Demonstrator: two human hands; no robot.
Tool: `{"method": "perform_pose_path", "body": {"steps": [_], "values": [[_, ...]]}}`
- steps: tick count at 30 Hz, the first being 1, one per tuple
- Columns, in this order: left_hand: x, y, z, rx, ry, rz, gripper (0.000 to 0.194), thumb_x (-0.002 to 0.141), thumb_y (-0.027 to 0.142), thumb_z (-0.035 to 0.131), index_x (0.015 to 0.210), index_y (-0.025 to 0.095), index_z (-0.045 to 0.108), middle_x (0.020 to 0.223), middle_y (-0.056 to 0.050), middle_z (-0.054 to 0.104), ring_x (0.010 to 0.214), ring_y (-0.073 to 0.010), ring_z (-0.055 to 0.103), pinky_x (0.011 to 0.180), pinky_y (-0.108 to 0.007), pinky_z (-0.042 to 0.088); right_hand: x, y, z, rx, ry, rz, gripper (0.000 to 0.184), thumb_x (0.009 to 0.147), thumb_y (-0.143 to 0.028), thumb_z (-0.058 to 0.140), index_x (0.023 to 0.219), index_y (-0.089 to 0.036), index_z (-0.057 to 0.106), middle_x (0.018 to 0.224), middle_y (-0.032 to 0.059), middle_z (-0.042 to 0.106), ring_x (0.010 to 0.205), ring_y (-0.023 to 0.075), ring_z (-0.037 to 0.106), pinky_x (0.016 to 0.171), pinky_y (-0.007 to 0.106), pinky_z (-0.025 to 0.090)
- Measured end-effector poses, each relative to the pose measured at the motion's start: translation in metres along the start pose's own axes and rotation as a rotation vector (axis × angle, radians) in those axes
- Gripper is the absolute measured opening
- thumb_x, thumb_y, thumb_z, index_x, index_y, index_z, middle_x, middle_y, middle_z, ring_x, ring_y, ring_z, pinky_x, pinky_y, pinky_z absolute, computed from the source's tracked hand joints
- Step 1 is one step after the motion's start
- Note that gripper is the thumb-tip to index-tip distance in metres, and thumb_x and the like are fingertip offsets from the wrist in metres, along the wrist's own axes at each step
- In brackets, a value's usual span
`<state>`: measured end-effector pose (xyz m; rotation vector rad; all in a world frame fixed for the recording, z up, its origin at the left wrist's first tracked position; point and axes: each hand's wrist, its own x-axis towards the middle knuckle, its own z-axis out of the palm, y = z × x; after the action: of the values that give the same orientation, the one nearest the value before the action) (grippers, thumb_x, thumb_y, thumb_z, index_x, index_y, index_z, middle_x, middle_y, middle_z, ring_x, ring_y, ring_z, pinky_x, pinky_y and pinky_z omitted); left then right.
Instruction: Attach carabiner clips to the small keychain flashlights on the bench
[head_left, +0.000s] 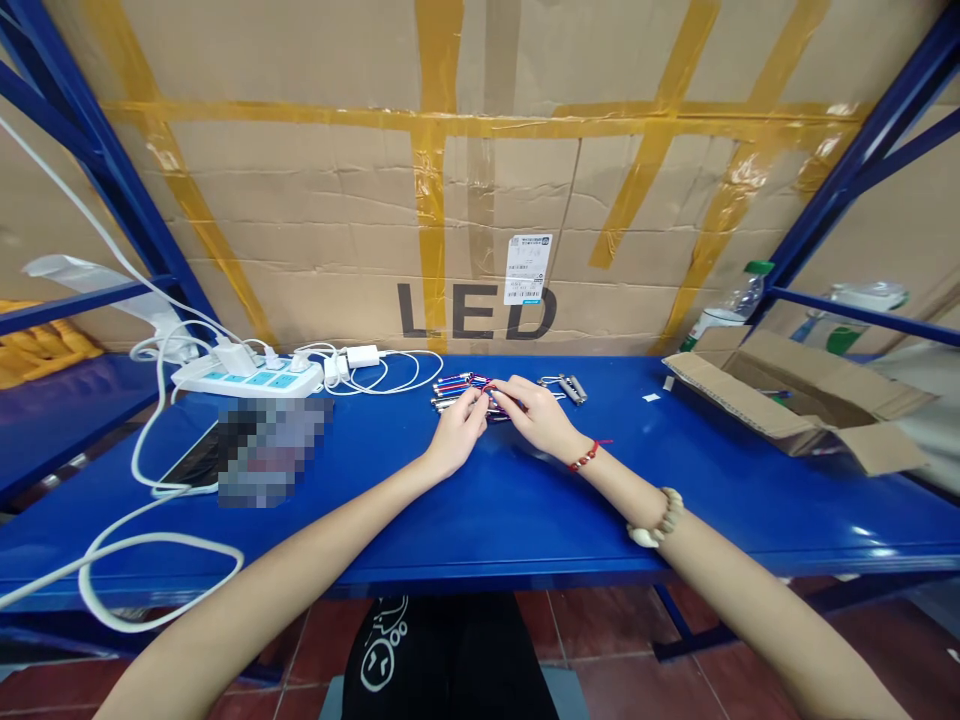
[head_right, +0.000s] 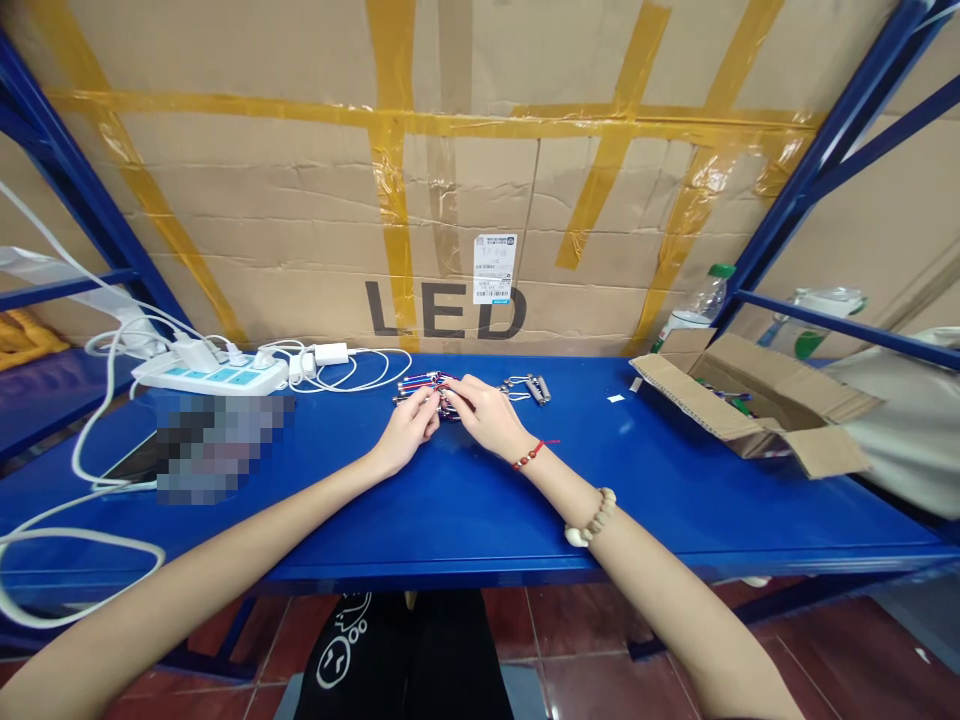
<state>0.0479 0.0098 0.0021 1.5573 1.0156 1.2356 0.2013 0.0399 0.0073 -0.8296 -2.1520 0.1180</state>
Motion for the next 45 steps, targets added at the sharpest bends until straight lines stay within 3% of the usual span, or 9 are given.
{"method": "perform_pose_path", "body": {"steps": [22,32,45], "values": [[-0.001,0.002,0.0,0.017,-0.033,-0.005,0.029,0.083,0.047,0.046,0.079,0.019,0.044,0.048,0.009,0.037,0.043,-0.0054,0.032,0.043,-0.019,0.025,0.001,0.001,0.0,-0.011,0.001,-0.015,0.035,0.095,-0.035,0.037,0.111,-0.016,0.062,0.082,0.0065,0.059,0.075,0.0169,0.058,0.071,0.03,0.047],[0.0,-0.003,-0.001,0.067,-0.026,-0.013,0.024,0.087,0.042,0.04,0.08,0.019,0.042,0.046,0.01,0.037,0.041,-0.0063,0.031,0.044,-0.019,0.025,0.001,-0.002,-0.005,-0.053,-0.084,-0.025,0.036,0.096,-0.032,0.035,0.114,-0.014,0.06,0.08,0.0065,0.057,0.075,0.0169,0.058,0.07,0.029,0.046],[0.002,-0.006,-0.006,0.378,0.1,0.013,0.025,0.091,0.039,0.034,0.083,0.022,0.051,0.058,0.004,0.052,0.057,-0.0121,0.05,0.06,-0.023,0.034,0.002,0.0,-0.007,-0.084,-0.129,-0.005,0.038,0.096,-0.037,0.035,0.119,-0.017,0.056,0.082,0.0054,0.057,0.073,0.0164,0.056,0.067,0.029,0.046]]}}
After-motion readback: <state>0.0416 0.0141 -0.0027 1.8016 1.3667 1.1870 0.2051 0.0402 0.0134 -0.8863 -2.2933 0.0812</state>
